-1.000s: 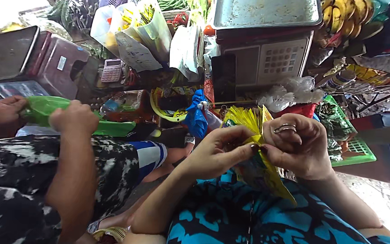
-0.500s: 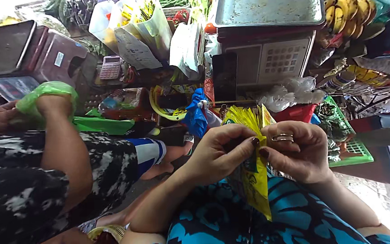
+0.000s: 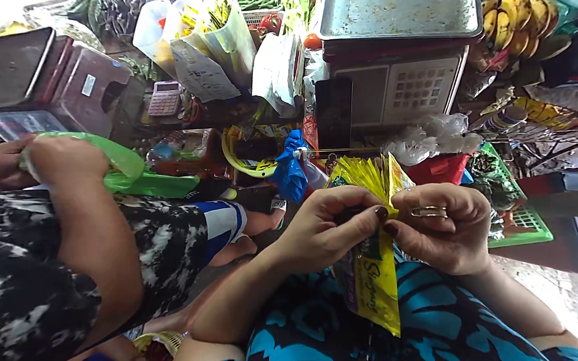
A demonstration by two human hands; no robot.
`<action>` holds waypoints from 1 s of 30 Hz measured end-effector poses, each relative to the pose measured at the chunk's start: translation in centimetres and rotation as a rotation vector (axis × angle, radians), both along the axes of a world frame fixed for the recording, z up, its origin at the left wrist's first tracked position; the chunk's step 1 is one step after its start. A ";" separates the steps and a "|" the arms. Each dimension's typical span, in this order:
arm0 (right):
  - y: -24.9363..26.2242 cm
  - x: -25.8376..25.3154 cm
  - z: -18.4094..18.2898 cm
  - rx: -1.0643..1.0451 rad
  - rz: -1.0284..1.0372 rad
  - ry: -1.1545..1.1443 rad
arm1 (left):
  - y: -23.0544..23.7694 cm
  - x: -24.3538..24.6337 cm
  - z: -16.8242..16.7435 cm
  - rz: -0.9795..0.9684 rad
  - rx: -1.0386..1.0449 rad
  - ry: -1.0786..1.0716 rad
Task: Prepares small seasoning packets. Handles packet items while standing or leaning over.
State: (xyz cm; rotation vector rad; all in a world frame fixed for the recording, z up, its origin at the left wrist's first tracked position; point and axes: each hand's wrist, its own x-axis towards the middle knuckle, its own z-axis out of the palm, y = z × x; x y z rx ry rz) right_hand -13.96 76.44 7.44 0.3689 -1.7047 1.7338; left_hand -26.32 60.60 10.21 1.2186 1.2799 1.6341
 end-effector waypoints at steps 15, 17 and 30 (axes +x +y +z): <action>0.2 0.0 -0.1 -0.104 0.089 -0.026 | 0.1 0.4 0.1 0.055 0.047 0.264; 0.2 0.0 -0.1 -0.114 0.099 -0.029 | 0.2 0.4 0.0 0.066 0.050 0.278; 0.4 -0.5 -0.3 -0.136 0.124 -0.020 | 0.3 0.2 0.7 0.125 -0.004 0.377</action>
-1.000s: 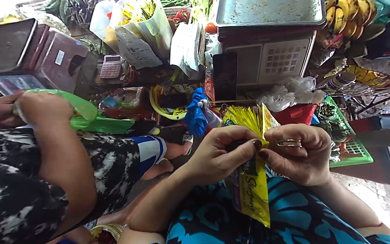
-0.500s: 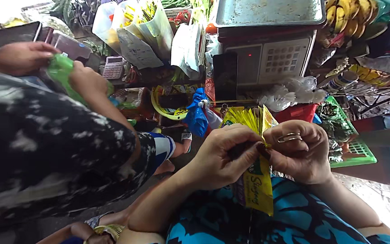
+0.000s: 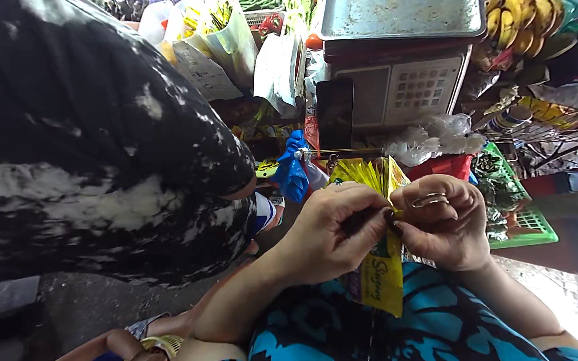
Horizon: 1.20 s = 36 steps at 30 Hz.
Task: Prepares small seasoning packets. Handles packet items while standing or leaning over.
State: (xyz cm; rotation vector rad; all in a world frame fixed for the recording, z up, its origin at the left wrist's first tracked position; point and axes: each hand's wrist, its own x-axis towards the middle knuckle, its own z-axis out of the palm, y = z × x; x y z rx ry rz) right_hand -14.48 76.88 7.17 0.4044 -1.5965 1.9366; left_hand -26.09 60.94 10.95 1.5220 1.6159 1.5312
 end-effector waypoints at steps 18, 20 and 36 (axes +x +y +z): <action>-0.6 0.1 -0.5 -0.258 0.025 0.048 | 0.2 0.1 0.3 0.027 -0.035 0.019; -0.7 0.2 -0.6 -0.269 0.031 0.047 | 0.2 0.1 0.4 0.030 -0.053 0.027; -0.7 1.3 0.0 -0.210 0.040 0.055 | -0.1 -0.2 -1.7 -0.069 -0.269 0.073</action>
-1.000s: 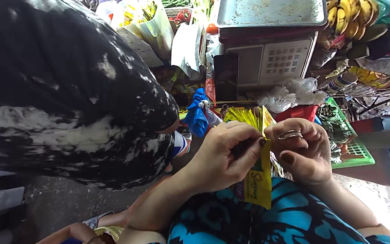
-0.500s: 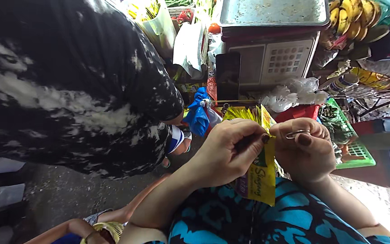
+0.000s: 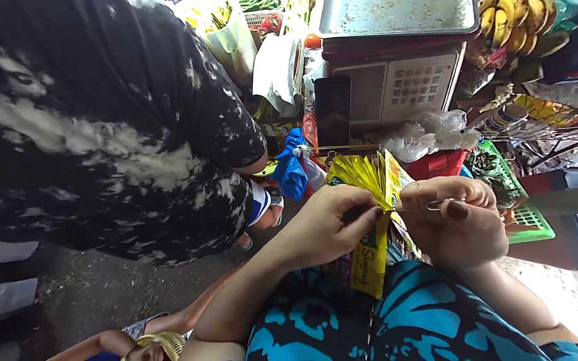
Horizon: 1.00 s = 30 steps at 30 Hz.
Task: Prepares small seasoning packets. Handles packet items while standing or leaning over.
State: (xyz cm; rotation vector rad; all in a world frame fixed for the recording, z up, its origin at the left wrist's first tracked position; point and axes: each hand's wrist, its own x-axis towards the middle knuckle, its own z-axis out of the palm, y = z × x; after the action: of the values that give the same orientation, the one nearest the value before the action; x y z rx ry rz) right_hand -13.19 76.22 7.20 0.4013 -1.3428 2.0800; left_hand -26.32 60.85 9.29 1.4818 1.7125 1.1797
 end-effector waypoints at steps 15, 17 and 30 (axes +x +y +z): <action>4.3 -4.3 3.0 -0.122 0.224 -0.084 | 1.7 -2.9 -2.6 0.304 0.184 0.188; 4.6 -4.7 2.9 -0.108 0.264 -0.075 | 1.2 -3.6 -3.5 0.314 0.185 0.133; -0.5 -8.5 -1.0 -0.175 0.782 -0.236 | -7.4 0.5 -9.7 0.940 0.150 -0.414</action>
State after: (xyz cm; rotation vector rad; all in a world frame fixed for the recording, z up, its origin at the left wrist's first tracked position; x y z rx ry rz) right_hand -21.74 75.69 6.23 0.7038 -1.2289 2.9380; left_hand -25.79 53.43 -0.40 0.3680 2.0732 1.9357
